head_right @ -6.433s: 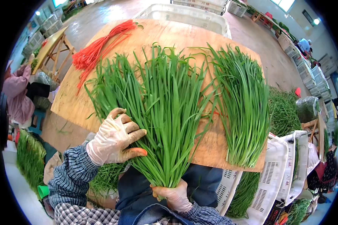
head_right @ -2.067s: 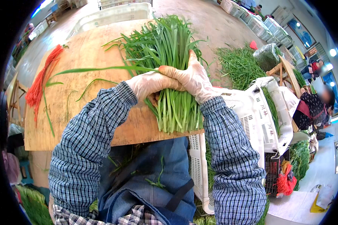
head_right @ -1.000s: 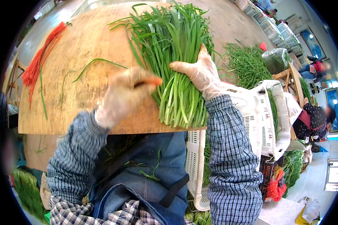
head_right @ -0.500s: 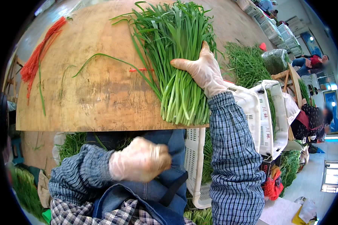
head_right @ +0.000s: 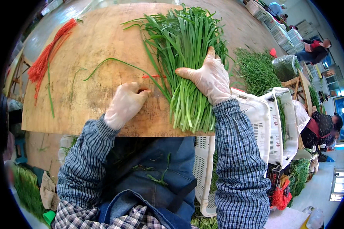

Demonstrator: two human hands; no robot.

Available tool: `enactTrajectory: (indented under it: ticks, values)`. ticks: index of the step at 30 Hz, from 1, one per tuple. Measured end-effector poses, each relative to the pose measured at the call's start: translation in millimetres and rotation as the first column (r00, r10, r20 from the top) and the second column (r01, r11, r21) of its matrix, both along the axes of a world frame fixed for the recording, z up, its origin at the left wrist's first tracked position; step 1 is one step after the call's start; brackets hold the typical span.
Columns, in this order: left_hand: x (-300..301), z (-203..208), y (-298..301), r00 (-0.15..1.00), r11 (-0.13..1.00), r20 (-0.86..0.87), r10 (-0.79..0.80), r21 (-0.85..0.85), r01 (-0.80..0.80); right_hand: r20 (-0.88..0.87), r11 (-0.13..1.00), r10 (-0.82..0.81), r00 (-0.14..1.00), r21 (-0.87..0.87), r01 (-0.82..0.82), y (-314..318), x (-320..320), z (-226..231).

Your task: The person sorts through green chives, gathers them into a bundle by hand, ties the bundle with a red string, and places it into a white plastic crate.

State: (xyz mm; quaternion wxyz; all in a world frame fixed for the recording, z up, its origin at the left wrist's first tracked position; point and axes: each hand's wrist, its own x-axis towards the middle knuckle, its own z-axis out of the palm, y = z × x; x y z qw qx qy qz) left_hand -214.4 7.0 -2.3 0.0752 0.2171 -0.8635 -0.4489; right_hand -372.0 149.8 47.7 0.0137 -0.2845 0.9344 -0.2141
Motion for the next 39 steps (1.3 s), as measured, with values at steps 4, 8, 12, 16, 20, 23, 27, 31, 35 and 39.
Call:
enactTrajectory:
  ticks: [4,8,12,16,20,23,27,31,35,39]
  values:
    - [-27.0,-20.5,14.0,0.986,0.971,-0.164,-0.023,0.231,0.060,0.014,1.000,0.015,1.000,-0.026,-0.015,-1.7,3.6,3.9]
    - [-52.2,10.8,47.4,0.993,0.991,0.071,-0.093,-0.093,0.100,-0.004,0.998,0.043,0.999,-0.049,-0.044,-1.7,1.7,2.1]
    - [-53.1,3.8,21.6,0.959,0.958,-0.006,-0.285,-0.010,0.285,-0.146,0.984,-0.010,0.989,0.176,0.036,-14.9,11.7,6.2]
    - [-28.3,4.2,-16.6,0.966,0.984,-0.221,-0.136,0.086,0.158,-0.158,0.971,-0.002,0.987,0.235,0.039,-17.1,14.5,6.7]
    - [-17.1,-8.6,-50.5,0.966,0.977,-0.259,0.023,-0.200,-0.077,-0.161,0.976,0.000,0.987,0.216,0.036,-17.0,13.7,7.8]
    - [-23.9,-15.6,-46.1,0.981,0.959,-0.195,-0.012,-0.279,-0.044,-0.158,0.975,-0.010,0.987,0.220,0.045,-15.9,13.4,6.9]
    - [-33.4,-13.6,-42.0,0.995,0.908,-0.082,-0.053,-0.419,0.014,-0.159,0.978,-0.019,0.987,0.201,0.051,-18.1,16.5,5.8]
    - [-42.1,-13.1,-42.5,0.988,0.756,-0.052,-0.149,-0.650,0.079,-0.159,0.982,-0.024,0.987,0.179,0.053,-16.7,18.3,8.5]
    - [-48.0,-11.8,-34.6,0.962,0.567,-0.043,-0.271,-0.815,0.124,-0.163,0.992,0.002,0.987,0.123,0.018,-9.4,15.7,8.4]
    - [-42.3,-10.1,-42.6,0.934,0.433,0.105,-0.342,-0.865,0.255,-0.182,0.994,-0.010,0.983,0.103,0.030,-20.3,24.2,10.0]
